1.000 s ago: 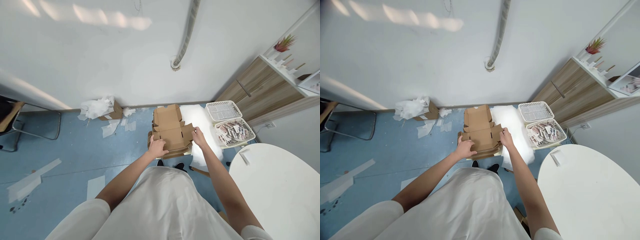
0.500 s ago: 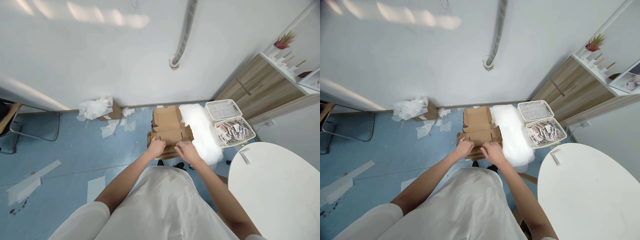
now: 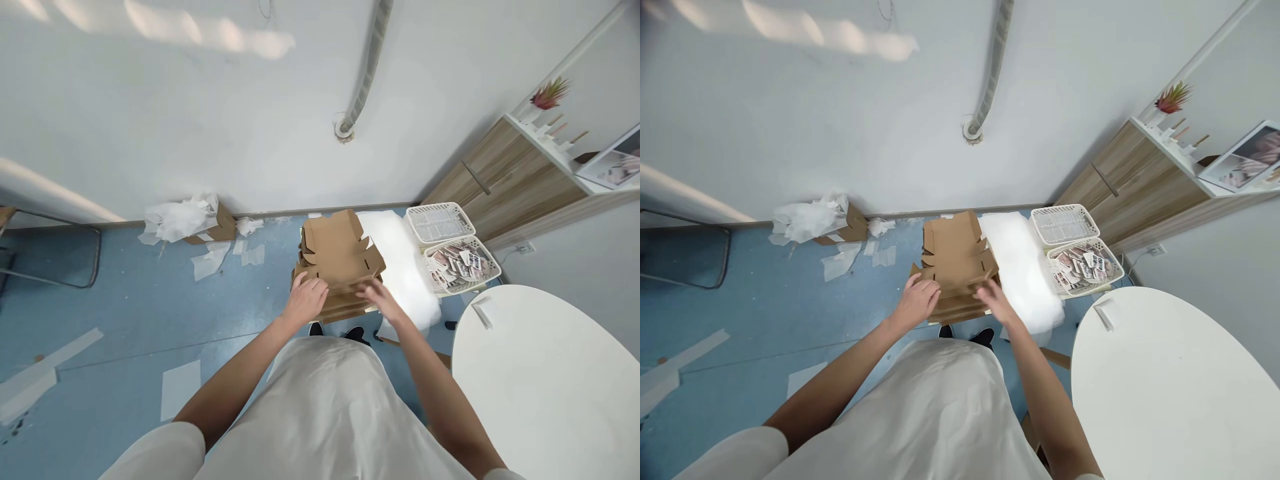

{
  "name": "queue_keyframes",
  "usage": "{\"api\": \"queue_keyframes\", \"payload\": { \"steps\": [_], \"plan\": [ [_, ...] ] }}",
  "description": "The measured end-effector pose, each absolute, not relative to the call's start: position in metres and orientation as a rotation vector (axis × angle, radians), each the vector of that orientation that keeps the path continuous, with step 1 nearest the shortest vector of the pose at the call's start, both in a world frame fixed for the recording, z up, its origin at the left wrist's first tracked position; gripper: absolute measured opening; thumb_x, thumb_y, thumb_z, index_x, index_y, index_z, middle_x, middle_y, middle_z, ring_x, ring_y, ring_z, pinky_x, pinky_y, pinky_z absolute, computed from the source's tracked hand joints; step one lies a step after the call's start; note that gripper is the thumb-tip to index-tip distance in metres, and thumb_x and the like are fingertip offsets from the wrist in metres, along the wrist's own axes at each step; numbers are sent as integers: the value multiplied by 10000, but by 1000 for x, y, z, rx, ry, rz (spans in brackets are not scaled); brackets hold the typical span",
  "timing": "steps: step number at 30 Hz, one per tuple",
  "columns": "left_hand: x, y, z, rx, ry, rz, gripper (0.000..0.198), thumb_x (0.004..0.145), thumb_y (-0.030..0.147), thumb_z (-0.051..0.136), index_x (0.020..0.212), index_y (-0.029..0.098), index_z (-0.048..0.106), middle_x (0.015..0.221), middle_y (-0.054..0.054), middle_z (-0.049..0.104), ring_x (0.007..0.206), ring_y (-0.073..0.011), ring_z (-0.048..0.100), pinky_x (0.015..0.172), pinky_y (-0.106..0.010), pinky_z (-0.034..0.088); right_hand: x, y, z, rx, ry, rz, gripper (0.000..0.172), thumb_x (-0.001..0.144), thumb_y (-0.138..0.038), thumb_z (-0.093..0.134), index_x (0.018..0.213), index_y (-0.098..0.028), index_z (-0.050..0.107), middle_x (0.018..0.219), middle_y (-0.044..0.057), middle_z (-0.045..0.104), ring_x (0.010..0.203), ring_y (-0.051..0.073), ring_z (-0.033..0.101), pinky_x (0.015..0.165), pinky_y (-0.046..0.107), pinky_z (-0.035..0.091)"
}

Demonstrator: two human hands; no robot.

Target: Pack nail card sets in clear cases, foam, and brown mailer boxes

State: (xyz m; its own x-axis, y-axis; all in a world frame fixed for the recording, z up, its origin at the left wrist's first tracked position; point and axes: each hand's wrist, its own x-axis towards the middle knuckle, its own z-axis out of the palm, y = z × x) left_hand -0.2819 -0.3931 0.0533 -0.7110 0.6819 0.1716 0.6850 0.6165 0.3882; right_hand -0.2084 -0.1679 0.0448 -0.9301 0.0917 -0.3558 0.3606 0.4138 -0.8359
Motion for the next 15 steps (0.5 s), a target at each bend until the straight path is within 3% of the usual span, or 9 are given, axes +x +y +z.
{"api": "queue_keyframes", "payload": {
  "steps": [2, 5, 10, 13, 15],
  "plan": [
    [-274, -393, 46, -1222, -2820, -709, 286, 875, 221, 284, 861, 211, 570, 849, -24, 627, 798, -144, 568, 1009, -404, 235, -212, -153, 57, 554, 2385, -1697, 586, 838, -546, 303, 1323, -218, 270, 1206, 127, 529, 843, 191, 637, 693, 340, 503],
    [-262, -390, 33, -1222, -2827, -788, 276, 867, 206, 301, 883, 219, 576, 899, -21, 636, 812, -141, 572, 1002, -399, 253, -220, -141, 74, 732, 2495, -1555, 695, 794, -509, 435, 1366, -210, 177, 1184, 135, 536, 759, 182, 637, 651, 324, 508],
    [-251, -384, 23, -1197, -2835, -978, 260, 862, 225, 327, 895, 217, 585, 948, -25, 644, 847, -150, 577, 1003, -396, 258, -230, -149, 85, 750, 2803, -939, 458, 829, -308, 357, 1277, -224, 399, 1030, 77, 624, 818, 202, 602, 736, 346, 470],
    [-249, -384, 27, -1115, -2835, -1097, 226, 834, 313, 409, 953, 220, 577, 1045, -49, 614, 992, -197, 543, 1027, -437, 207, -227, -155, 86, 711, 2939, -746, 473, 828, -236, 307, 1291, -186, 390, 1026, 89, 623, 876, 220, 583, 772, 352, 449],
    [-251, -385, 32, -978, -2821, -1153, 305, 793, 387, 474, 1037, 219, 545, 1153, -78, 552, 1108, -248, 473, 1031, -472, 177, -220, -154, 88, 721, 2974, -782, 488, 830, -234, 290, 1309, -177, 362, 1020, 85, 621, 855, 213, 586, 756, 352, 457]
  ]
}}
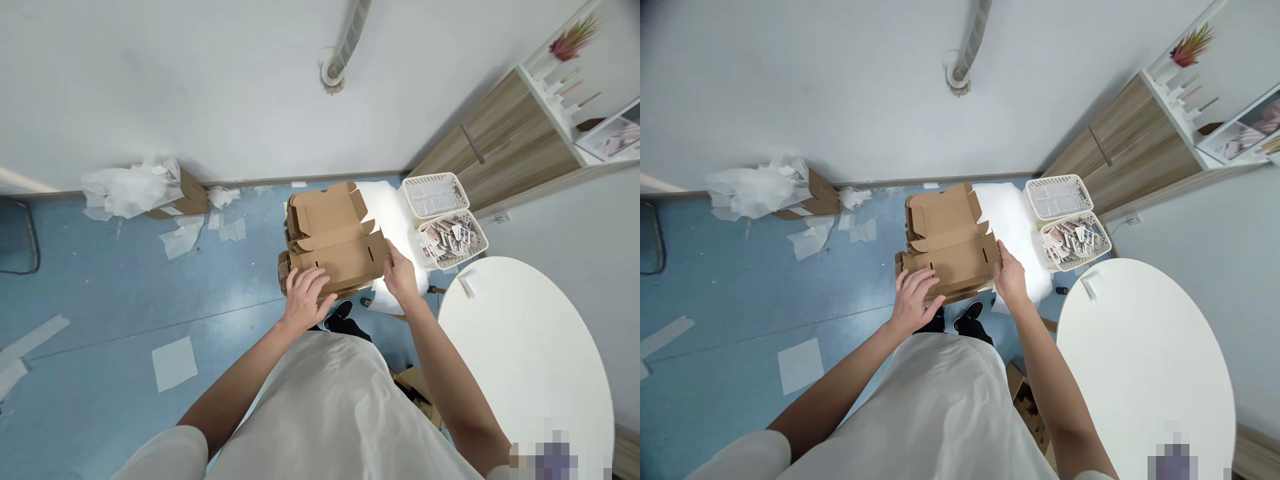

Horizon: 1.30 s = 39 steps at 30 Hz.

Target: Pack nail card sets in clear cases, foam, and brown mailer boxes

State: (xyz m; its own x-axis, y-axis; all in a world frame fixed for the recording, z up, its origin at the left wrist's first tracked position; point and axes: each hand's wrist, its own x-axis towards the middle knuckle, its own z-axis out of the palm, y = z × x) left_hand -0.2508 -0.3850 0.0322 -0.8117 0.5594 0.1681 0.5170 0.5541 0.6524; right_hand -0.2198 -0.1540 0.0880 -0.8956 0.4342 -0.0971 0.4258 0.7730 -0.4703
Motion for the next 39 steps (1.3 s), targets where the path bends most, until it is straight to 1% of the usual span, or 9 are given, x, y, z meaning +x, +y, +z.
{"api": "queue_keyframes", "payload": {
  "steps": [6, 9, 14, 18, 21, 26, 34, 36, 39],
  "plan": [
    [-273, -374, 43, 493, 2858, 1430, 711, 741, 438, 549, 1314, 175, 221, 1356, -164, 290, 1265, -288, 271, 1009, -481, 240, -183, -132, 96, -861, -2680, 1061, 502, 827, -286, 299, 1321, -207, 345, 841, 39, 623, 570, 141, 563, 605, 319, 499],
    [-282, -355, 45, 432, 2742, 1573, 860, 695, 431, 613, 1354, 200, 110, 1385, -170, 218, 1244, -279, 318, 989, -460, 304, -157, -119, 99, -998, -2501, 1067, 506, 818, -302, 314, 1313, -210, 360, 786, 24, 602, 478, 114, 510, 511, 290, 488],
    [-270, -299, 49, 614, 2232, 1606, 580, 751, 369, 560, 1262, 200, 344, 1176, -118, 515, 914, -179, 594, 783, -340, 495, -94, -91, 100, -1127, -2240, 918, 503, 832, -281, 295, 1325, -191, 343, 949, 62, 617, 642, 144, 584, 628, 301, 497],
    [-231, -234, 57, 861, 2025, 1456, 370, 785, 307, 500, 1129, 172, 487, 963, -68, 634, 781, -141, 617, 673, -264, 515, -21, -65, 94, -1191, -2053, 776, 482, 845, -269, 298, 1317, -185, 347, 1245, 76, 497, 1087, 183, 502, 903, 334, 412],
    [-192, -183, 62, 1078, 2041, 1272, 341, 775, 274, 495, 1102, 184, 522, 950, -51, 644, 747, -139, 607, 563, -220, 493, 42, -47, 84, -1297, -1922, 748, 471, 859, -285, 290, 1320, -199, 332, 1297, 64, 451, 1177, 174, 426, 966, 342, 356],
    [-122, -103, 58, 1439, 1956, 1060, 349, 768, 207, 472, 1113, 196, 525, 1007, -40, 610, 748, -125, 590, 639, -236, 492, 140, -24, 56, -1538, -1744, 722, 411, 861, -355, 292, 1203, -202, 462, 1075, 85, 551, 1018, 202, 502, 860, 360, 405],
    [-26, -12, 10, 1543, 1770, 720, 329, 750, 166, 475, 1070, 185, 550, 933, -40, 596, 664, -118, 598, 635, -254, 485, 246, 1, 11, -1876, -1583, 884, 247, 800, -300, 334, 762, -180, 546, 717, 23, 472, 669, 161, 472, 625, 297, 392],
    [-11, 2, -2, 1541, 1750, 655, 332, 749, 164, 478, 1071, 189, 550, 944, -41, 599, 672, -123, 601, 656, -265, 485, 265, 4, 0, -1932, -1585, 934, 227, 775, -274, 346, 789, -178, 551, 728, 26, 495, 662, 161, 474, 617, 294, 388],
    [4, 18, -15, 1561, 1756, 551, 354, 753, 166, 474, 1102, 187, 530, 956, -43, 603, 678, -127, 599, 690, -282, 482, 285, 6, -13, -1996, -1562, 1087, 361, 743, -236, 365, 1070, -190, 512, 805, 30, 557, 677, 164, 512, 635, 298, 405]
  ]
}}
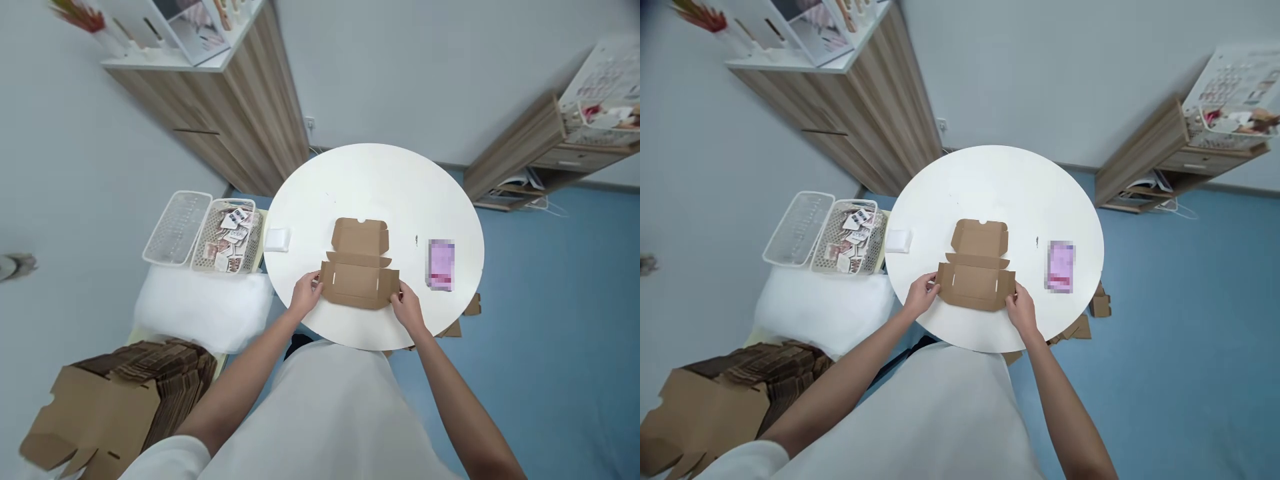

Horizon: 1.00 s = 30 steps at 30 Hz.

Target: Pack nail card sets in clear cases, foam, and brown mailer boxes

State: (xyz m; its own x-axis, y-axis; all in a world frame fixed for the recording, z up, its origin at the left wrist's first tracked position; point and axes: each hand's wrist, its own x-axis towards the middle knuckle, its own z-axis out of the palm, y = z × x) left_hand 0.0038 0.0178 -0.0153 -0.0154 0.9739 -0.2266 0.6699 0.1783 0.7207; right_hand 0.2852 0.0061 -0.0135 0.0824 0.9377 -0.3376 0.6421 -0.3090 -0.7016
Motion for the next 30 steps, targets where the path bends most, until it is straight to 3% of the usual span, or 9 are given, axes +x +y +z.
{"api": "queue_keyframes", "payload": {
  "steps": [2, 4, 6, 9, 13, 17, 22, 26, 30],
  "plan": [
    [10, 24, -18, 1625, 1813, 479, 390, 763, 190, 473, 1152, 172, 491, 988, -65, 595, 738, -150, 599, 731, -309, 472, 294, 8, -20, -2042, -1551, 1188, 537, 735, -248, 393, 1268, -187, 357, 865, 44, 581, 722, 180, 540, 664, 315, 422],
    [14, 26, -15, 1765, 1912, 430, 462, 768, 265, 497, 1212, 153, 436, 1102, -118, 545, 922, -213, 564, 817, -366, 432, 298, 12, -24, -2091, -1577, 1136, 681, 722, -308, 458, 1345, -150, 234, 992, 95, 568, 876, 227, 537, 752, 359, 423],
    [17, 25, -9, 1979, 1926, 379, 571, 743, 384, 541, 1245, 150, 402, 1226, -158, 454, 1114, -280, 444, 911, -429, 346, 300, 21, -24, -2104, -1612, 975, 766, 701, -385, 515, 1356, -128, 212, 1154, 143, 496, 1064, 276, 453, 868, 409, 375],
    [21, 21, -1, 2261, 1661, 196, 622, 671, 506, 597, 1191, 190, 467, 1250, -141, 441, 1193, -315, 345, 983, -479, 207, 298, 47, -23, -2049, -1599, 905, 719, 723, -464, 497, 1335, -162, 270, 1247, 133, 445, 1163, 278, 375, 939, 426, 322],
    [24, 18, -6, 2372, 1376, -62, 451, 680, 412, 631, 1086, 236, 542, 1143, -95, 534, 1134, -283, 407, 994, -491, 139, 288, 93, -29, -1993, -1432, 1122, 614, 765, -473, 442, 1293, -179, 333, 1171, 106, 529, 1033, 211, 502, 844, 341, 395],
    [24, 17, -20, 2394, 1398, -142, 473, 709, 295, 606, 1165, 236, 493, 1141, -99, 537, 1098, -259, 445, 989, -473, 171, 278, 116, -40, -2087, -1420, 1151, 342, 772, -352, 415, 1045, -187, 538, 804, 39, 625, 763, 174, 554, 699, 289, 403],
    [21, 21, -24, 2431, 1506, -146, 723, 695, 327, 592, 1338, 192, 291, 1383, -154, 302, 1266, -312, 250, 1001, -483, 142, 270, 100, -36, -2071, -1498, 1050, 180, 747, -272, 378, 747, -201, 543, 564, -22, 494, 545, 133, 438, 561, 246, 341],
    [21, 26, -20, 2472, 1520, -148, 859, 681, 346, 592, 1388, 152, 144, 1444, -156, 151, 1320, -322, 99, 1020, -495, 77, 264, 77, -26, -2064, -1532, 990, 152, 733, -269, 378, 666, -204, 498, 515, -41, 418, 506, 117, 374, 533, 234, 314],
    [25, 30, -17, 2549, 1441, -180, 919, 639, 287, 607, 1394, 147, 101, 1455, -130, 124, 1333, -310, -22, 1034, -501, 23, 261, 61, -20, -2142, -1592, 963, 150, 724, -257, 381, 664, -203, 507, 509, -38, 424, 500, 118, 380, 517, 231, 311]
  ]
}}
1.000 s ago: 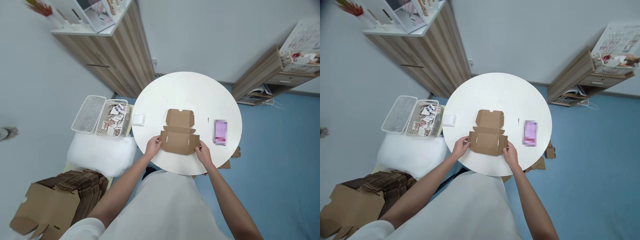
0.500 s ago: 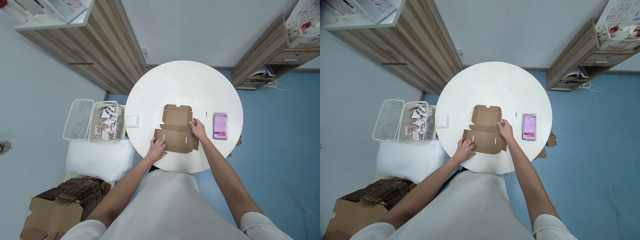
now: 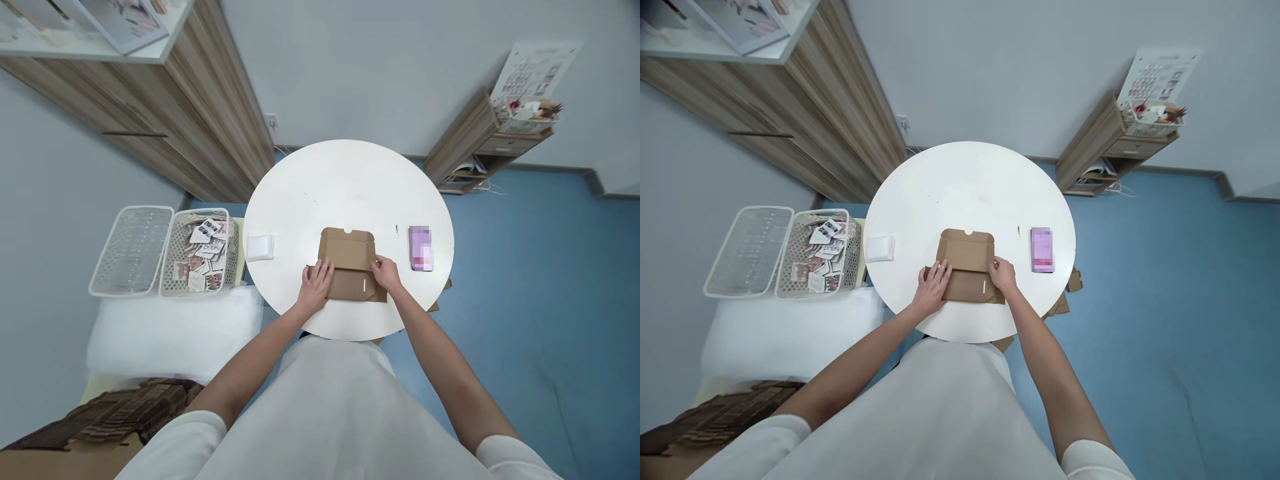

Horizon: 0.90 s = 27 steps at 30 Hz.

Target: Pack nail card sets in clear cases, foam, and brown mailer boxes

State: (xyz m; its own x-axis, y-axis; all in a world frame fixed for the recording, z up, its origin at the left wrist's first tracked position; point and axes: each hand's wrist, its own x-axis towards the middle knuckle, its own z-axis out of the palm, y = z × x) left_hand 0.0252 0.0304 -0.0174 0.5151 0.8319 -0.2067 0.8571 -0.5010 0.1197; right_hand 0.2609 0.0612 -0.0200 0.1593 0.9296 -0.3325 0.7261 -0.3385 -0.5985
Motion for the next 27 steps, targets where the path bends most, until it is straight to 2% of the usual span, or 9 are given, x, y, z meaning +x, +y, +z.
{"api": "queue_keyframes", "payload": {
  "steps": [3, 6, 8, 10, 14, 19, 21, 23, 27],
  "plan": [
    [29, 34, -18, 2579, 1366, -236, 937, 597, 247, 612, 1390, 142, 123, 1448, -124, 161, 1330, -309, -58, 1035, -519, 7, 261, 52, -15, -2178, -1641, 1002, 225, 759, -269, 339, 768, -200, 553, 584, -11, 512, 554, 137, 456, 550, 243, 353],
    [31, 35, -21, 2579, 1362, -238, 933, 578, 211, 605, 1384, 136, 141, 1429, -129, 219, 1332, -308, -19, 1033, -533, -1, 261, 39, -8, -2215, -1721, 863, 353, 790, -331, 339, 1052, -184, 525, 924, 79, 602, 842, 201, 540, 721, 308, 400],
    [32, 34, -23, 2572, 1373, -214, 915, 573, 186, 600, 1377, 138, 167, 1413, -136, 254, 1330, -310, 25, 1031, -536, -4, 258, 28, -3, -2209, -1858, 630, 543, 771, -404, 407, 1252, -156, 374, 1232, 147, 467, 1119, 262, 424, 884, 383, 337],
    [32, 33, -23, 2563, 1385, -185, 896, 568, 164, 603, 1368, 140, 198, 1400, -144, 279, 1327, -312, 67, 1032, -534, -3, 254, 18, -2, -2100, -2136, 488, 753, 720, -474, 487, 1345, -145, 223, 1395, 154, 270, 1279, 289, 221, 998, 431, 202],
    [34, 31, -20, 2547, 1398, -156, 884, 564, 159, 625, 1355, 162, 232, 1388, -151, 300, 1322, -309, 111, 1034, -528, 7, 245, 6, -10, -1884, -2656, 528, 1018, 588, -530, 619, 1381, -155, 101, 1457, 123, 117, 1337, 289, 7, 1043, 467, 33],
    [15, 15, -20, 2365, 1647, -44, 1026, 532, 302, 711, 1376, 180, 142, 1449, -161, 116, 1329, -336, -2, 1027, -533, 73, 240, 9, -28, -1928, -2669, 551, 1045, 573, -431, 660, 1386, -158, 63, 1453, 142, 118, 1336, 294, 31, 1026, 513, 37],
    [-2, 4, -29, 2080, 1885, 31, 1051, 560, 385, 700, 1380, 160, 84, 1439, -204, 100, 1322, -357, 44, 993, -555, 163, 239, 10, -33, -1916, -2630, 578, 1015, 593, -409, 643, 1385, -168, 57, 1453, 131, 125, 1336, 288, 33, 1021, 519, 54],
    [-20, -5, -39, 1777, 1973, 125, 985, 628, 391, 653, 1376, 134, 65, 1399, -233, 209, 1285, -341, 225, 946, -518, 287, 238, 10, -36, -1895, -2583, 625, 990, 611, -387, 625, 1385, -171, 49, 1454, 122, 128, 1337, 278, 27, 1018, 509, 96],
    [-38, -6, -53, 1593, 1829, 345, 678, 721, 231, 556, 1322, 127, 259, 1181, -153, 522, 1069, -233, 512, 870, -379, 416, 232, 6, -42, -1832, -2480, 730, 961, 618, -316, 603, 1387, -165, 47, 1461, 99, 116, 1338, 244, 10, 1009, 439, 199]
  ]
}}
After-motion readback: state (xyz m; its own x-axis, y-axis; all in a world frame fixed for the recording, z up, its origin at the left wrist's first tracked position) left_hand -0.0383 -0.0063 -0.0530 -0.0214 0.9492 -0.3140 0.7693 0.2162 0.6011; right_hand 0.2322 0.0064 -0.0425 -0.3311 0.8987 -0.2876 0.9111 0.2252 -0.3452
